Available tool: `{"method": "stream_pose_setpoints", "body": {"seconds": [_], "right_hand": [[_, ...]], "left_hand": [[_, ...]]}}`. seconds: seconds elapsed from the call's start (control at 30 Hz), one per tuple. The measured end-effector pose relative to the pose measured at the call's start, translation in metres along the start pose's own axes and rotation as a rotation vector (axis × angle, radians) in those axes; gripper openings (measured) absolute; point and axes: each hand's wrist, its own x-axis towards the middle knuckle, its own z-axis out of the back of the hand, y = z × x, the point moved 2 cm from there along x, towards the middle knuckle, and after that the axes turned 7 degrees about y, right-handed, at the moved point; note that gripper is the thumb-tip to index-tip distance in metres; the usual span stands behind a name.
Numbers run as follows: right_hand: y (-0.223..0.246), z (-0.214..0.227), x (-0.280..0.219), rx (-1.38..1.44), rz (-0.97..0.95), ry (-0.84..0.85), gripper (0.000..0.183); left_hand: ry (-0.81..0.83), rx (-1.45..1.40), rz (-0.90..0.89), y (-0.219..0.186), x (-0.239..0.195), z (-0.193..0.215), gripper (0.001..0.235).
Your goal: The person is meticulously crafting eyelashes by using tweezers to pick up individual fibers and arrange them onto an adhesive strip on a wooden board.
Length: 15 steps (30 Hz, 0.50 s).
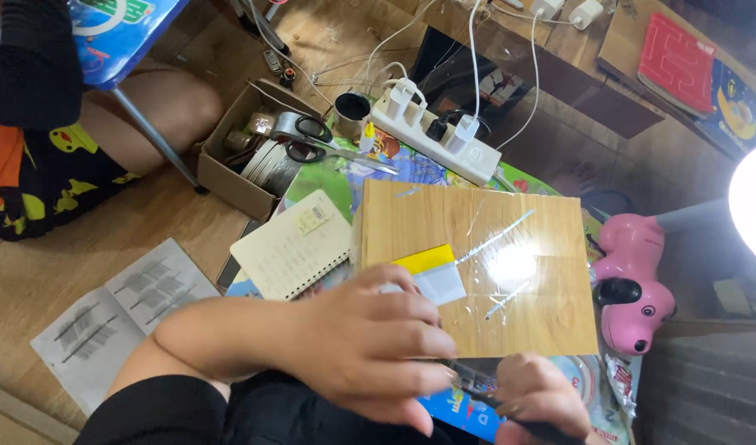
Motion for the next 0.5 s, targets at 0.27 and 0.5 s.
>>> {"method": "stream_pose_setpoints", "body": {"seconds": [0.27,0.5], "right_hand": [[-0.004,0.012,-0.015,-0.059,0.003,0.398,0.020],[0.004,0.016,-0.003,-0.118,0.166,0.348,0.023]], "left_hand": [[0.055,-0.005,0.007,-0.011,-0.005,-0.041,0.027],[0.040,0.087,-0.063,-0.009,-0.003,-0.046,0.019]]}}
